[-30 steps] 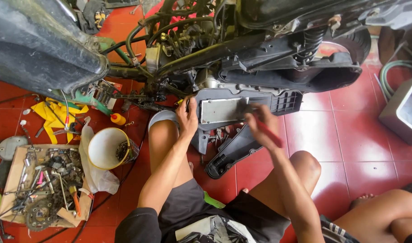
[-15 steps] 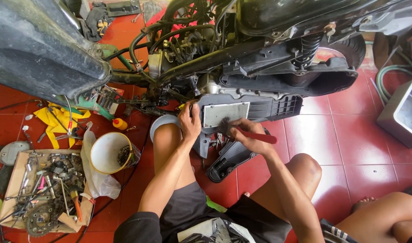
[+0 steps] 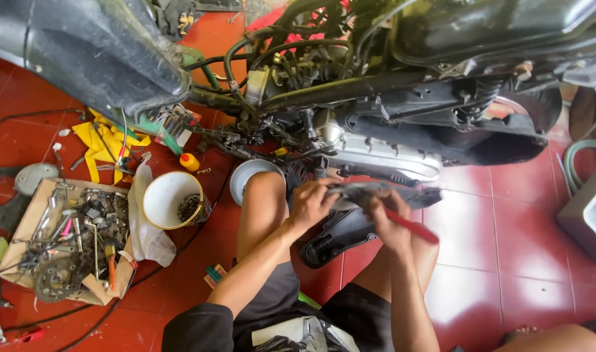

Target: The person sits on the floor and uses a red brush to clean a motorcycle air filter. They hold the filter with one hand and brush the filter media with the other, working across the surface to remove debris.

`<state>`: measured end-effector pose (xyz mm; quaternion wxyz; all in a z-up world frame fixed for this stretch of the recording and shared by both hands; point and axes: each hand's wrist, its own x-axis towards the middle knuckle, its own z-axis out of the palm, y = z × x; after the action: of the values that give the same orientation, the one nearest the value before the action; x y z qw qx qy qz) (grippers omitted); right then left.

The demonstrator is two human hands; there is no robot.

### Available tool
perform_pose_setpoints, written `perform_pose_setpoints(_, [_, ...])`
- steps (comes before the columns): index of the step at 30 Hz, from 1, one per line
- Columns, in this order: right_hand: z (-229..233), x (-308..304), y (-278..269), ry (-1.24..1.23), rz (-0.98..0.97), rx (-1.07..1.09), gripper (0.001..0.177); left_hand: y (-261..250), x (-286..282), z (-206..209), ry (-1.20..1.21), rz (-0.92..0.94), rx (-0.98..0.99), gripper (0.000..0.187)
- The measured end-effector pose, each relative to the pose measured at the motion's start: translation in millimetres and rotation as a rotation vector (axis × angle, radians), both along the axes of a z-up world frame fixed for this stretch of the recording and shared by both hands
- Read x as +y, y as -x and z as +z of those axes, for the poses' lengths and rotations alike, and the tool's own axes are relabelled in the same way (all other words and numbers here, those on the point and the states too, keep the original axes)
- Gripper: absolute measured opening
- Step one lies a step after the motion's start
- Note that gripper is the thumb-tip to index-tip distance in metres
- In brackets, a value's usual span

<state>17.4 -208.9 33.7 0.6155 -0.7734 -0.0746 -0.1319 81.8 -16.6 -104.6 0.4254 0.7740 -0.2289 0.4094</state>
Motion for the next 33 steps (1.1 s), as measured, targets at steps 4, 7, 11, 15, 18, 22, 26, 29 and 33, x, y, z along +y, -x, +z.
perform_pose_setpoints(4, [17,-17,18,0.701,-0.184,0.401,0.026,16,-4,53,-0.098,-0.037,-0.108,0.036])
perform_pose_setpoints(7, [45,-6,29,0.771,-0.256,0.647,0.03,14,-5,40,-0.174,-0.054,-0.053,0.034])
perform_pose_setpoints(11, [-15,1,13,0.189,-0.085,0.299,0.017,20,-6,41,-0.291,-0.025,-0.003,0.025])
perform_pose_setpoints(15, [-50,0,8,0.381,-0.121,0.32,0.025,22,-8,54,-0.279,0.026,0.018,0.031])
perform_pose_setpoints(18, [-24,12,26,0.09,-0.034,0.091,0.014,26,-8,61,-0.254,0.023,0.057,0.032])
perform_pose_setpoints(22, [-35,22,22,-0.015,-0.073,0.07,0.015,20,-5,54,-0.213,-0.043,0.155,0.033])
perform_pose_setpoints(26, [-62,2,30,0.254,-0.224,0.141,0.015,18,5,64,0.077,-0.187,0.445,0.033])
perform_pose_setpoints(29, [-44,-18,38,0.145,-0.295,0.072,0.012,22,16,94,0.282,-0.247,0.581,0.028])
perform_pose_setpoints(33, [-23,-25,41,-0.002,-0.302,-0.094,0.027,14,14,99,0.563,-0.171,0.871,0.026])
